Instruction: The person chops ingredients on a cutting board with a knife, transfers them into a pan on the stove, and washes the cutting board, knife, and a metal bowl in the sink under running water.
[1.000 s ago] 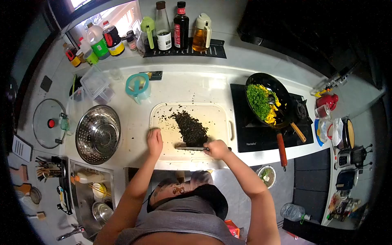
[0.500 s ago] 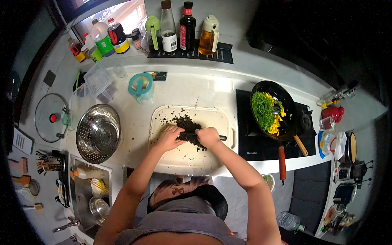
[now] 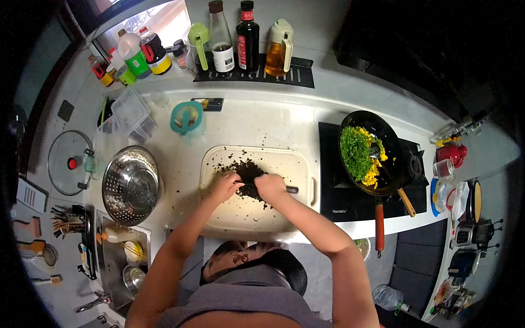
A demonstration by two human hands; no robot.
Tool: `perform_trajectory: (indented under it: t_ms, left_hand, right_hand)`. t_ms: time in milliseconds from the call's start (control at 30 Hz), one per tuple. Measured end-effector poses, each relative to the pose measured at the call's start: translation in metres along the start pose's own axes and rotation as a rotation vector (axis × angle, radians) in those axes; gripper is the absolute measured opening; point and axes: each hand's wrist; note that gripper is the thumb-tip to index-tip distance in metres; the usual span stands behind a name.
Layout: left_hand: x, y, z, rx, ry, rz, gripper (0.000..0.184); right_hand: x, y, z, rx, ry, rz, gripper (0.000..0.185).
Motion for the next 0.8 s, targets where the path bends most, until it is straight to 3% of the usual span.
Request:
perform_trajectory:
  t_ms: [133,433,500,633,800]
  left_hand:
    - [-0.009,0.002,0.002,-0.069,0.147,-0.075,0.021]
    - [-0.069,-0.013,0.047,0.049,-0.036,0.519,0.012]
    - [-0.061,-0.015,0.049,0.051,-0.034,0.451,0.013]
    - [-0.021,-0.007,0.026,0.027,0.000,0.210,0.021]
    - [-0.004,0.012,0.019,0.066,-0.037,0.015,0.023]
  right_hand:
    - [-0.015,0.013,0.026,-0.017,0.123,-0.079,0.012]
    - [-0.097,-0.046,0.005,-0.270,0.207,0.406,0.016]
    - [-0.099,-0.051,0.005,-0.313,0.202,0.411,0.016]
    - [-0.059,-0.030,0.017,-0.188,0.100,0.122,0.013]
    - [-0.018,-0.009,0.011,-0.114,0.001,0.070,0.013]
Point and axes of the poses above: each hand's wrist, its own z-axis towards the middle knuckle, its own y-axis out of the back of the hand, x = y × z, and after that the axes turned 10 degrees about z, right-handed
